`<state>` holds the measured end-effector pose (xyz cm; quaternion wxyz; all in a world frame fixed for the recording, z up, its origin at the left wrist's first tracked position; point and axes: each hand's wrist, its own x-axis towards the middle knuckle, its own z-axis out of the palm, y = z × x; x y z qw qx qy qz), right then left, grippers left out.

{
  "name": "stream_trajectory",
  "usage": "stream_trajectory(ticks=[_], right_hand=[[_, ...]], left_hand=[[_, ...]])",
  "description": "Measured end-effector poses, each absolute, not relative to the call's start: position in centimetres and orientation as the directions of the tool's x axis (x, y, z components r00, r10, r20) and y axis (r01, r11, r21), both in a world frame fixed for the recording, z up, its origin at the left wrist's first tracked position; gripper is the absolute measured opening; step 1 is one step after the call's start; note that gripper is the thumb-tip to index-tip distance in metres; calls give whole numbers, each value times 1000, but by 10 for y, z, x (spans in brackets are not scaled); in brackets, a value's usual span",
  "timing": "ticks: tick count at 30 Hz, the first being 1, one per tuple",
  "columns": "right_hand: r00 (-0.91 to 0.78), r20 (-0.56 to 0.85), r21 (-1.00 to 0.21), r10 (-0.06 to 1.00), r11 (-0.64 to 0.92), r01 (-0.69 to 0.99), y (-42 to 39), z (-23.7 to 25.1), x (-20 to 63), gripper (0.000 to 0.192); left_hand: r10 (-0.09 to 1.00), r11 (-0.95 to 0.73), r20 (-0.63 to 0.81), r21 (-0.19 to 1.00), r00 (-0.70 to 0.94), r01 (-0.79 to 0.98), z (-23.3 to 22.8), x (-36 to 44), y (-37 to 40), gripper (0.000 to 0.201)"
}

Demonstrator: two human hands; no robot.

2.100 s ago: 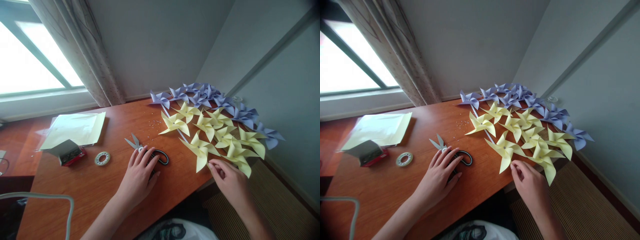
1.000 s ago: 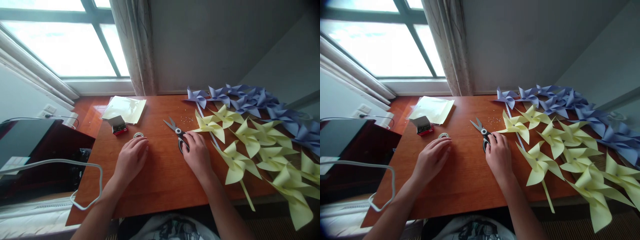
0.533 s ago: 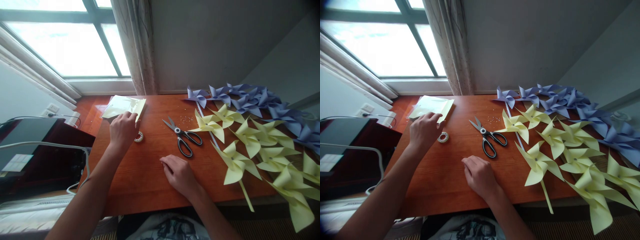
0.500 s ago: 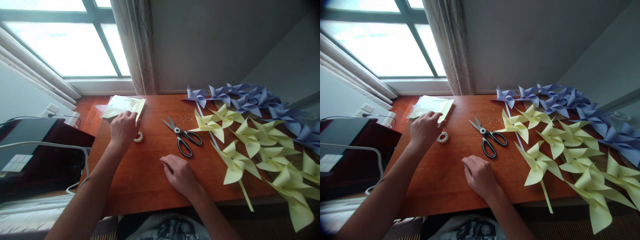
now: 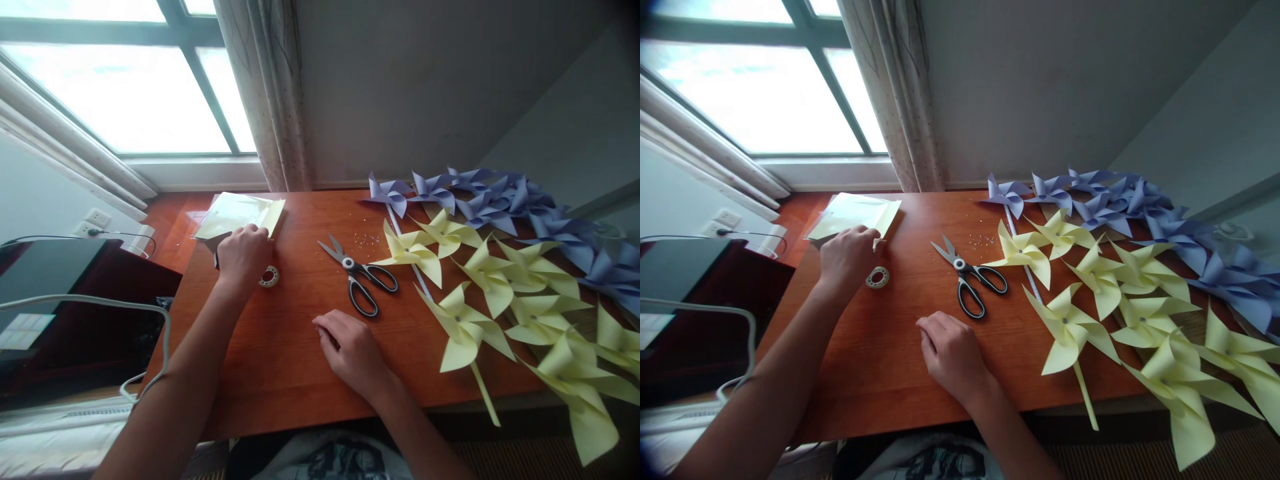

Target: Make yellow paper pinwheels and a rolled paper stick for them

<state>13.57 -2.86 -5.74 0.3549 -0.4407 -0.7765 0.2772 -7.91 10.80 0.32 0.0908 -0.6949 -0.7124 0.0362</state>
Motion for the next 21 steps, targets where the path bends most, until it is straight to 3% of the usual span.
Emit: stream_trajectory(ticks=[21], right_hand=[[-358, 293, -737, 887, 448, 506, -27, -54, 136, 22]], left_hand=[[988, 16, 157, -183, 13, 983, -1, -85, 107, 38]])
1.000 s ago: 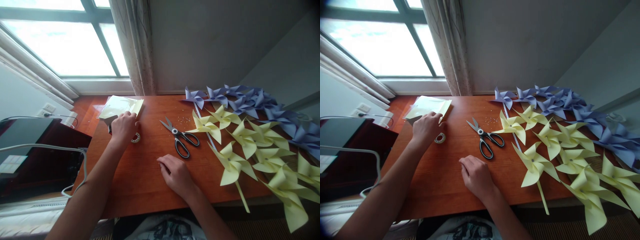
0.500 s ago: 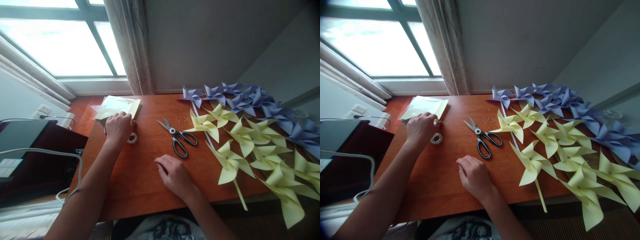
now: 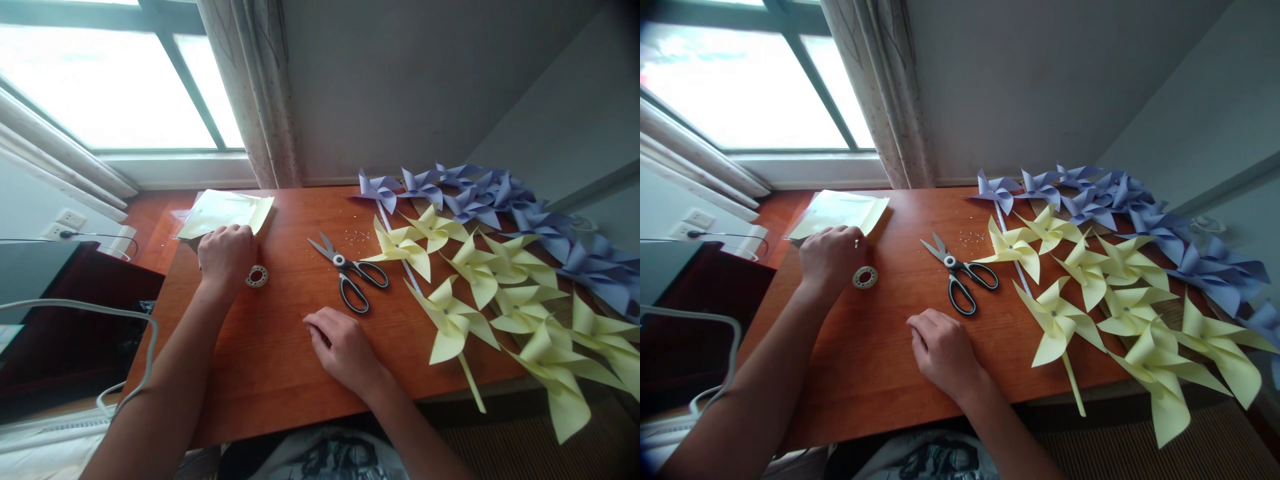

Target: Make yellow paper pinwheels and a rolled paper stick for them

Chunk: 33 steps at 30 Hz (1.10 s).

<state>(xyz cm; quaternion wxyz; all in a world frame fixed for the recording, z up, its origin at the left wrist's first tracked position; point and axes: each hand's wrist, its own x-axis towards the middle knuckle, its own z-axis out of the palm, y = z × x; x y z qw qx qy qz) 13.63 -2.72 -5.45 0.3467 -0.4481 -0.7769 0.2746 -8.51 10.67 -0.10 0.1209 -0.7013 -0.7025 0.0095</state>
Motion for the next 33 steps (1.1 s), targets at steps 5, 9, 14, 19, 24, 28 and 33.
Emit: stream_trajectory(ticks=[5, 9, 14, 19, 24, 28, 33], right_hand=[[-360, 284, -737, 889, 442, 512, -27, -55, 137, 22], [-363, 274, -738, 890, 437, 514, -28, -55, 137, 22], [-360, 289, -743, 887, 445, 500, -28, -56, 135, 23], [-203, 448, -678, 870, 479, 557, -27, -51, 143, 29], [39, 495, -526, 868, 264, 808, -22, -51, 164, 31], [40, 457, -457, 888, 196, 868, -22, -55, 168, 36], [-61, 390, -439, 919, 244, 865, -32, -55, 155, 26]], left_hand=[[985, -7, 166, -189, 38, 982, 3, -87, 101, 44], [986, 23, 169, -182, 8, 983, 0, -88, 102, 43], [982, 35, 188, -145, -7, 989, -8, -90, 107, 35], [972, -41, 227, -104, 64, 994, -7, -87, 105, 34], [979, -155, 157, 133, 134, 979, -6, -61, 89, 31], [953, -300, 106, 213, 283, 930, -10, -28, 68, 25], [918, -395, 97, 248, 383, 884, -12, -3, 45, 27]])
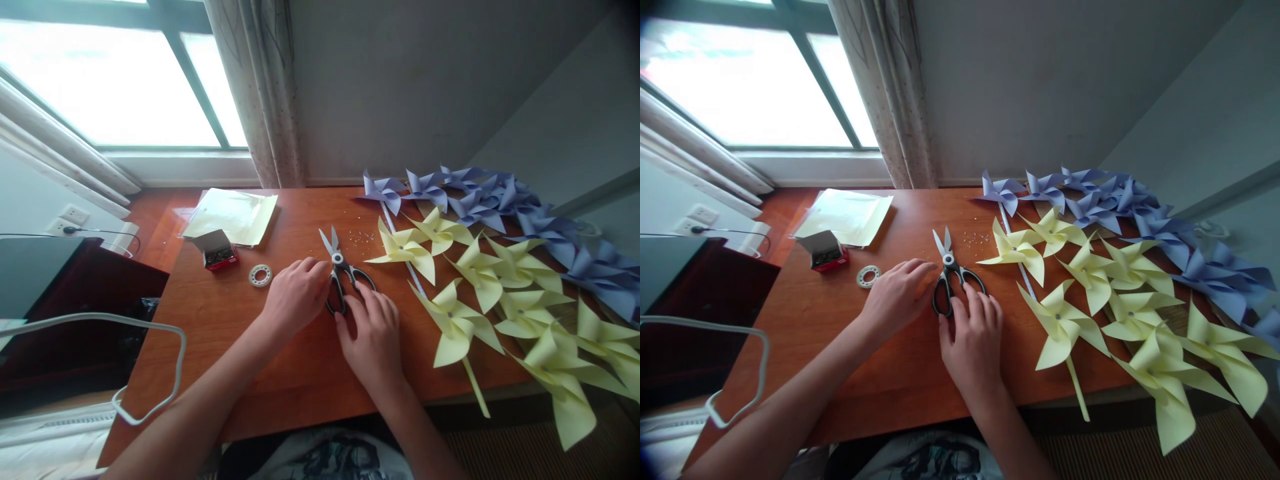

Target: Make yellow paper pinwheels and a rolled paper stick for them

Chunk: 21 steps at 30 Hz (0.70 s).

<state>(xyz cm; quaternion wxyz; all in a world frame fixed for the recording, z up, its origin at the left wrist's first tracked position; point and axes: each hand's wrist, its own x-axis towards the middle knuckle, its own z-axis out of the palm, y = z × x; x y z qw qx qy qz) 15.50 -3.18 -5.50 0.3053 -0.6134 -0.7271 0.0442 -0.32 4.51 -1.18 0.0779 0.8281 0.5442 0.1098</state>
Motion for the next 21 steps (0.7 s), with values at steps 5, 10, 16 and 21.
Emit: stream_trajectory(ticks=[5, 10, 16, 21], right_hand=[[-270, 356, -549, 895, 433, 714, -47, -53, 137, 29], [-470, 367, -684, 803, 575, 448, -59, -48, 134, 31], [-445, 399, -722, 802, 574, 386, -64, -44, 146, 32], [-410, 377, -725, 831, 540, 429, -62, -49, 154, 32]], left_hand=[[909, -416, 140, 267, 392, 869, -12, 0, 34, 34], [928, -372, 126, 229, 352, 899, -14, -4, 23, 45], [927, -373, 128, 193, 353, 907, -17, -25, 2, 42], [944, -305, 175, 131, 281, 943, -18, -57, -15, 40]])
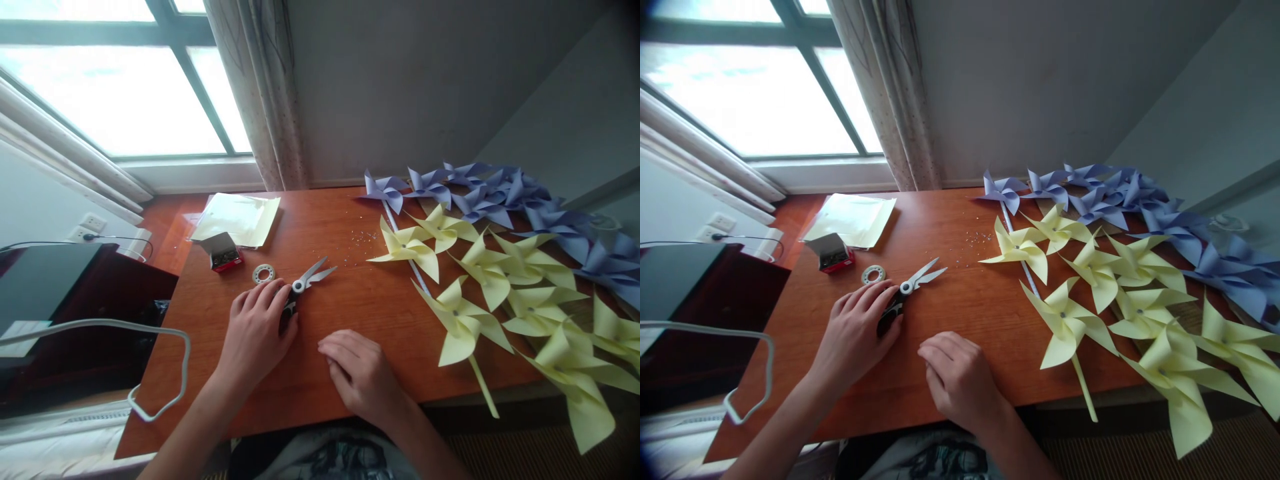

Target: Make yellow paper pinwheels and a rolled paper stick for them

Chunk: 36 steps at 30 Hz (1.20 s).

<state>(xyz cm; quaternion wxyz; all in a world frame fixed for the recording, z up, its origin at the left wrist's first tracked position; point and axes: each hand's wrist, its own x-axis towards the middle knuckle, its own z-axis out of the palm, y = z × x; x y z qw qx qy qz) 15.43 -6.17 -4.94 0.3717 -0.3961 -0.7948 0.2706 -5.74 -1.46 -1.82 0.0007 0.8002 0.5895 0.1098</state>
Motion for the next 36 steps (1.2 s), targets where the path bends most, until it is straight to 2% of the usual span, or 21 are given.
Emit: stream_trajectory(ticks=[13, 21, 26, 28, 32, 36], right_hand=[[-387, 364, -749, 847, 513, 420, -60, -53, 156, 32], [-381, 361, -762, 851, 505, 406, -59, -52, 155, 32], [-374, 348, -780, 860, 487, 394, -57, -51, 155, 31], [-367, 343, -787, 864, 478, 390, -57, -51, 156, 30], [-356, 322, -807, 877, 451, 381, -57, -51, 156, 28], [-349, 314, -820, 883, 437, 370, -57, -50, 156, 26]], left_hand=[[955, -159, 250, -18, 158, 987, -20, -110, -28, 41], [950, -147, 269, -50, 155, 988, -14, -117, -27, 39], [934, -175, 310, -31, 175, 984, -3, -98, 2, 34], [939, -156, 303, -43, 161, 987, 3, -89, 24, 31], [976, -67, 198, -120, 90, 990, 12, -76, 71, 30], [997, 28, 69, -179, -16, 983, 13, -73, 101, 36]])
